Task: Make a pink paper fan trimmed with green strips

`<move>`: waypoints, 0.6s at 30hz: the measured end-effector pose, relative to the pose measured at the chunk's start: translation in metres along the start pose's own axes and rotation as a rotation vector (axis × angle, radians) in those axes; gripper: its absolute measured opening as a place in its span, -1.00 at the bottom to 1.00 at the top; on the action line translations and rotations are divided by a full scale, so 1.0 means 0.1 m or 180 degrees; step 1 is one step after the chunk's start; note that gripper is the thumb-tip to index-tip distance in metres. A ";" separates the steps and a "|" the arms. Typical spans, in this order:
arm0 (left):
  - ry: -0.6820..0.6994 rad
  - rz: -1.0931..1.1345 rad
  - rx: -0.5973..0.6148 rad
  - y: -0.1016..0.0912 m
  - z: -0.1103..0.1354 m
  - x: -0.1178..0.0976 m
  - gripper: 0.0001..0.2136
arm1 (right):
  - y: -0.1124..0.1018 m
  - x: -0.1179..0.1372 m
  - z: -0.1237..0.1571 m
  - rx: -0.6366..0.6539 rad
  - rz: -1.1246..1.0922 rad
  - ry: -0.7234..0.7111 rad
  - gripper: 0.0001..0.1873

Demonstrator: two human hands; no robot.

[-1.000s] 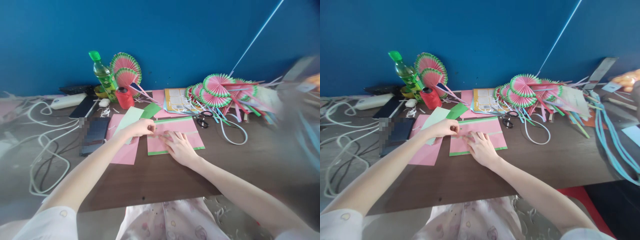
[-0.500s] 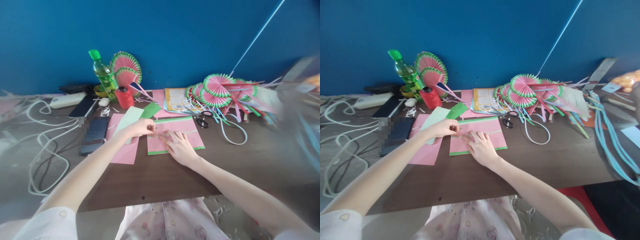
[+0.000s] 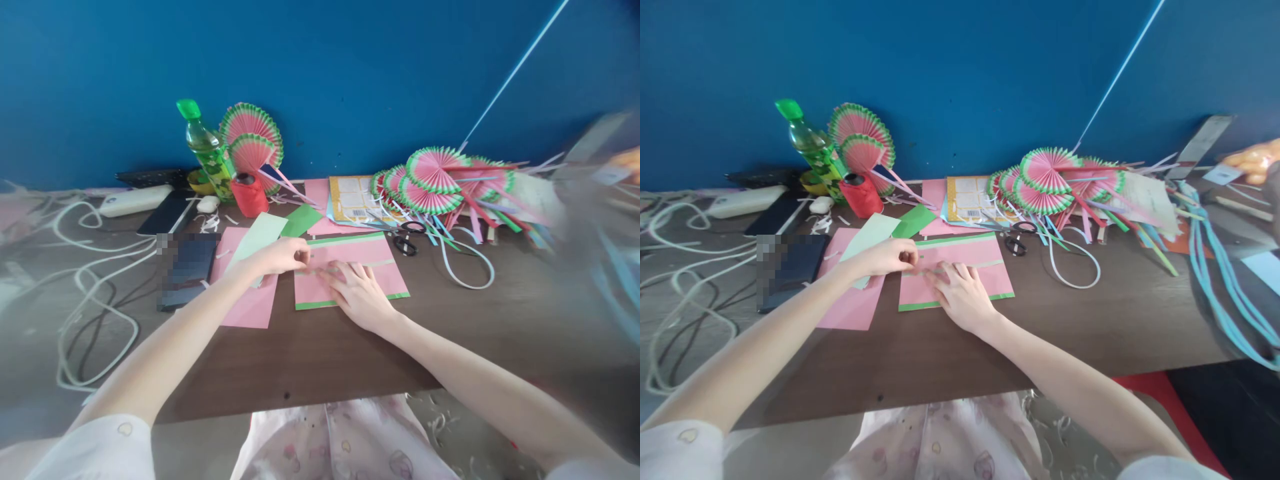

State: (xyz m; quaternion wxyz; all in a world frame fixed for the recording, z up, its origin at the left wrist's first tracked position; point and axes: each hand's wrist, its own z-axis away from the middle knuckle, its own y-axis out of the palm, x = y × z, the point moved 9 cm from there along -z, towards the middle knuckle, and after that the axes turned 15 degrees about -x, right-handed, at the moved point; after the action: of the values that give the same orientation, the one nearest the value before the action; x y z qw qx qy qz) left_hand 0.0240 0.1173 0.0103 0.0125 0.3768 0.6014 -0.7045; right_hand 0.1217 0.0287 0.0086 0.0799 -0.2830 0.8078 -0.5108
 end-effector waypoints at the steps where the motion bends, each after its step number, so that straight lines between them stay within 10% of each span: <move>1: -0.0006 -0.0002 -0.0005 0.00 0.00 0.01 -0.93 | 0.00 0.00 0.00 0.0002 -0.0007 0.0003 -0.55; 18: 0.0112 0.0023 0.0121 0.06 -0.03 0.04 -0.80 | -0.02 -0.01 -0.08 0.0014 -0.0317 0.0115 -0.66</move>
State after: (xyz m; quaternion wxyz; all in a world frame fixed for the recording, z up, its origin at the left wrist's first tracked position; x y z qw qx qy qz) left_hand 0.0253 0.1199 0.0029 -0.0028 0.3914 0.5866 -0.7090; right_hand 0.1202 0.0342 0.0141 0.0404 -0.3134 0.7930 -0.5209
